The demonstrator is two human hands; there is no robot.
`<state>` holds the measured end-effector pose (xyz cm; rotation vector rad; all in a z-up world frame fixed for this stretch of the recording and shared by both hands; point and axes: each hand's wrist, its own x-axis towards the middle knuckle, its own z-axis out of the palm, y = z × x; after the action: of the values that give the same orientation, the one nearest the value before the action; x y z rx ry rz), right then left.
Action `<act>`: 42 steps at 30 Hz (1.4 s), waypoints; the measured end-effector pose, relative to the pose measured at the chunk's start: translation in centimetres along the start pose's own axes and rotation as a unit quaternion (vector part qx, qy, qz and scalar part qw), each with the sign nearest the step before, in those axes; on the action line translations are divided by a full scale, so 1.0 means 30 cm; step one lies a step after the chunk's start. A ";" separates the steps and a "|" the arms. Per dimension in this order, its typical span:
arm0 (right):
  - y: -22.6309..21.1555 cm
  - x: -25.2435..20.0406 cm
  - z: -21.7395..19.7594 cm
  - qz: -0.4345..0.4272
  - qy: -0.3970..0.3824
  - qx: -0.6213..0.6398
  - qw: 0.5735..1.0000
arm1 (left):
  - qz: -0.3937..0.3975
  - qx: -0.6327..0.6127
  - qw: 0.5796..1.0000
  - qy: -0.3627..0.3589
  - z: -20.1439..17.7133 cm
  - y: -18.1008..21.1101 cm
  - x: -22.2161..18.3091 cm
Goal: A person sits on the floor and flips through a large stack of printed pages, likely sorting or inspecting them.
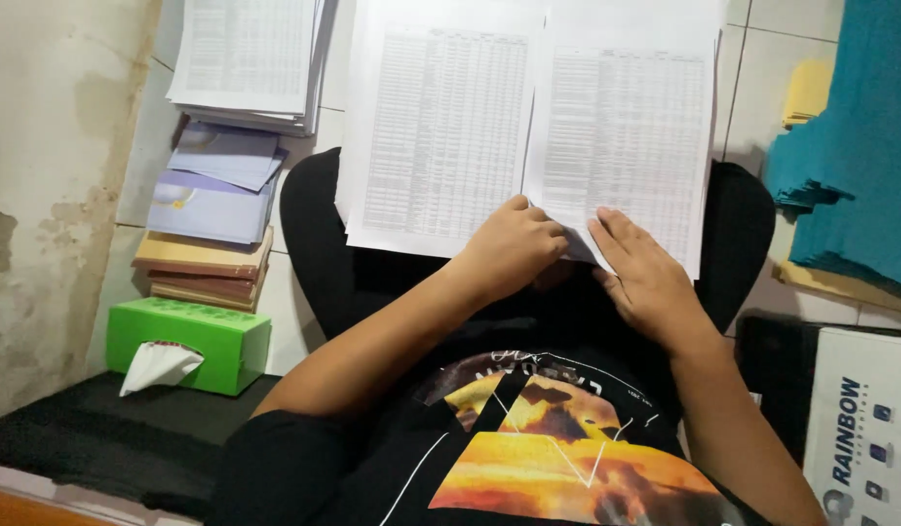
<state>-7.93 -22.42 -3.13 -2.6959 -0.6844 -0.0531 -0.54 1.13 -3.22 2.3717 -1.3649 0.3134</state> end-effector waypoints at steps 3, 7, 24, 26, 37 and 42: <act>0.014 0.007 -0.023 0.022 -0.028 0.020 0.999 | 0.010 -0.005 0.997 0.072 -0.022 0.004 -0.012; 0.037 0.054 -0.165 0.171 -0.112 0.143 0.968 | -0.012 -0.003 0.994 0.111 -0.084 -0.152 -0.165; -0.458 0.490 0.238 -0.068 0.078 -0.042 0.994 | -0.105 0.121 0.985 -0.062 -0.283 -0.350 -0.521; -0.475 0.478 0.249 -0.042 0.034 -0.040 0.998 | -0.086 0.123 0.988 -0.023 -0.274 -0.363 -0.518; 0.003 0.400 -0.007 0.267 0.207 0.406 0.849 | -0.068 0.048 0.952 0.296 -0.239 -0.136 -0.116; -0.026 0.189 -0.319 0.116 0.368 0.024 0.922 | -0.028 -0.027 0.999 0.025 0.011 -0.073 0.002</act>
<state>-2.80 -22.56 6.78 -2.4027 -0.1276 -0.9170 1.38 1.93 -3.99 2.3365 -1.2668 0.3132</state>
